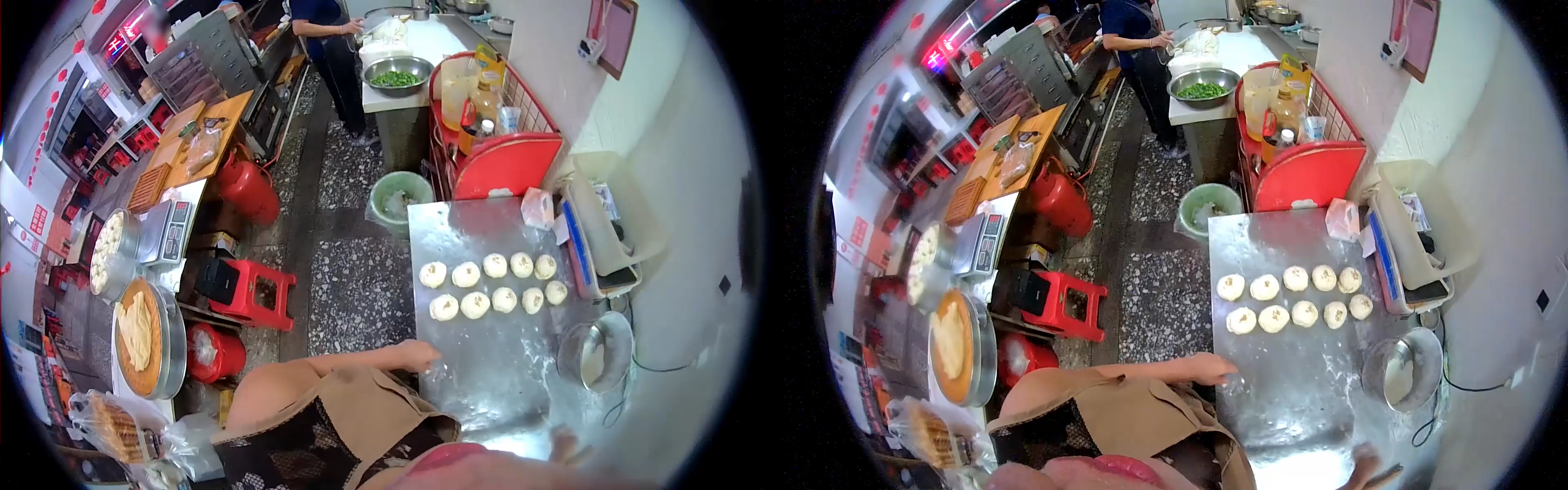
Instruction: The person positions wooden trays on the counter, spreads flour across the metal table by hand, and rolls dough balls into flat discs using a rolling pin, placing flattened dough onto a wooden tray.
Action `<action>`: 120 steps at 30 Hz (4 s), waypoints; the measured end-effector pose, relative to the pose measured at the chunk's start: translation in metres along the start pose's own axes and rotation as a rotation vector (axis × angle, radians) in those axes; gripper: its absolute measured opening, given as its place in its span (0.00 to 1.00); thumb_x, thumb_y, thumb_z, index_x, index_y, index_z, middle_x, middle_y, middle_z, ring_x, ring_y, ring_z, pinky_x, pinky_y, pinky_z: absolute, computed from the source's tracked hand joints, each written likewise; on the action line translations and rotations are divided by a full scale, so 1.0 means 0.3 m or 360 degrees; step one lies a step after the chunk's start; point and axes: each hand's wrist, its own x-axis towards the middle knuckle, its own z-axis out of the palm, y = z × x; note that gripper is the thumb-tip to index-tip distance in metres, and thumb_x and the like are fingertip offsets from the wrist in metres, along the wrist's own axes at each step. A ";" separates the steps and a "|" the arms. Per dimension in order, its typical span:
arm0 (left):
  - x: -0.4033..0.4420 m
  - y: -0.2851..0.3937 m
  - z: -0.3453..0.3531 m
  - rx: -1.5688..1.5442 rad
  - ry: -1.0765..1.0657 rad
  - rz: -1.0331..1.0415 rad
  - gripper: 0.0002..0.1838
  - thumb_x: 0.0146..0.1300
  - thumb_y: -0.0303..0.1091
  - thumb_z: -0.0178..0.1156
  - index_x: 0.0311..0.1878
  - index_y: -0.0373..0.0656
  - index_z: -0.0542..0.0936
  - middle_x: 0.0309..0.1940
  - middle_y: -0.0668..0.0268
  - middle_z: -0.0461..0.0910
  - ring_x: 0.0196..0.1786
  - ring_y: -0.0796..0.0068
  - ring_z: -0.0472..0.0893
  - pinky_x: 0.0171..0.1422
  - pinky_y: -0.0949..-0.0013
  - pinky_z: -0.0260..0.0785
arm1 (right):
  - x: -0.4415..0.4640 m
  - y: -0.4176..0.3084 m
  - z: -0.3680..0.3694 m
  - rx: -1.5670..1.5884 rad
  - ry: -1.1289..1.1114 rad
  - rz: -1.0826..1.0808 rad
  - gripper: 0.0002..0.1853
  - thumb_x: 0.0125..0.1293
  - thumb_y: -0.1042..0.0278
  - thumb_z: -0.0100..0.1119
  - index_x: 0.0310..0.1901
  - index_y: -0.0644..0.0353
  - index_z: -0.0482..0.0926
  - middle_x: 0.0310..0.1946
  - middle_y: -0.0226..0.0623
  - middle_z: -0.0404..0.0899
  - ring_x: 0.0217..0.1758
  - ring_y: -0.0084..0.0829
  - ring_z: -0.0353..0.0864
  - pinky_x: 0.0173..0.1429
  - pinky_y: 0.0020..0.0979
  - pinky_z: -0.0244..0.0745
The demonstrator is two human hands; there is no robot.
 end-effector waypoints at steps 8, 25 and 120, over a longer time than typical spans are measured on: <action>-0.159 -0.074 -0.046 -0.0012 -0.0202 -0.0064 0.18 0.62 0.38 0.58 0.54 0.44 0.77 0.43 0.53 0.81 0.49 0.50 0.80 0.49 0.50 0.74 | -0.023 -0.189 0.499 -0.0494 0.1092 0.0313 0.17 0.58 0.73 0.53 0.48 0.66 0.82 0.42 0.50 0.84 0.44 0.50 0.84 0.46 0.46 0.78; -0.141 -0.091 -0.115 0.0203 -0.0250 0.0216 0.20 0.60 0.37 0.60 0.55 0.43 0.77 0.48 0.53 0.80 0.55 0.51 0.77 0.57 0.51 0.71 | -0.451 -0.058 0.631 -0.1470 0.1034 0.0326 0.26 0.75 0.55 0.44 0.61 0.72 0.69 0.61 0.59 0.69 0.66 0.55 0.67 0.69 0.47 0.63; 0.240 0.147 -0.164 -0.0011 0.0051 0.0516 0.27 0.47 0.30 0.69 0.54 0.42 0.75 0.50 0.52 0.74 0.53 0.50 0.75 0.58 0.56 0.69 | -0.696 -0.131 0.279 -0.1200 0.1366 0.1373 0.28 0.54 0.60 0.64 0.57 0.60 0.73 0.56 0.52 0.72 0.59 0.53 0.70 0.61 0.52 0.66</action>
